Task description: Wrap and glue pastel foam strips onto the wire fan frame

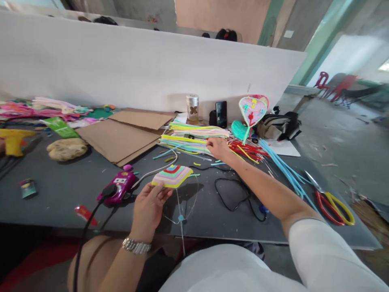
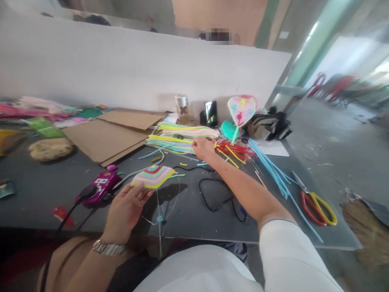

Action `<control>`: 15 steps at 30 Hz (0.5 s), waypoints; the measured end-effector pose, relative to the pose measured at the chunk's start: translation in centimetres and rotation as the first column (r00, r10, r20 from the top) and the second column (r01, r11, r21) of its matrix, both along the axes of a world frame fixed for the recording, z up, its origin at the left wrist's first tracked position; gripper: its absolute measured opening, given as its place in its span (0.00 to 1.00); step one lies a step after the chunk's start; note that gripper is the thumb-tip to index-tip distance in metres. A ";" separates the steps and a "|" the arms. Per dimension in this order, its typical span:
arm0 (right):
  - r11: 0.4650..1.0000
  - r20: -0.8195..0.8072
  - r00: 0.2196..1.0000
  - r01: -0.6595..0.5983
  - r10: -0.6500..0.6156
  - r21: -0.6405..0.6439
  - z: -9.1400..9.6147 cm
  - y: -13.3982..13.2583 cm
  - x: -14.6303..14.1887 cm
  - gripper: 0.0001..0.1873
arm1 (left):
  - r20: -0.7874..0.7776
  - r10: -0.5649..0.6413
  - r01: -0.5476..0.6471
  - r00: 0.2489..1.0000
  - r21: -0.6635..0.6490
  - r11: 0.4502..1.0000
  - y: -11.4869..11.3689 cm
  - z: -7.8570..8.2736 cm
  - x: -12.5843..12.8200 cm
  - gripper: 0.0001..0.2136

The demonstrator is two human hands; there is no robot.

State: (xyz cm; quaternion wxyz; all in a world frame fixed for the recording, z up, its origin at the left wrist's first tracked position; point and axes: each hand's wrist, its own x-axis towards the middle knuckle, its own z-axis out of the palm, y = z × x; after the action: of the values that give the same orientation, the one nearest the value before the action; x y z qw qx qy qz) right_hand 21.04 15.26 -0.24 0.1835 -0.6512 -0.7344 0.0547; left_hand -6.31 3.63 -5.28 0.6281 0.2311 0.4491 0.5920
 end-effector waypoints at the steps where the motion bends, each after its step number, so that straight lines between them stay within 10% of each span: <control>1: 1.000 0.020 1.000 0.005 -0.005 -0.004 -0.1 0.7 -0.8 0.11 | -0.007 -0.004 0.004 1.000 0.005 1.000 0.1 -0.1 0.0 0.20; 15: 0.986 0.174 0.972 -0.145 0.158 -0.085 -0.4 5.6 -5.9 0.12 | 0.010 -0.034 0.034 0.999 0.032 0.999 -0.1 0.2 0.0 0.20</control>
State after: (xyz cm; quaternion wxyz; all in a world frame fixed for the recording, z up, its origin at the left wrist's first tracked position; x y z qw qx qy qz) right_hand 15.17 20.83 -0.67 0.0880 -0.6019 -0.7929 0.0358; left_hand -6.31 3.53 -5.10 0.6366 0.2455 0.4322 0.5896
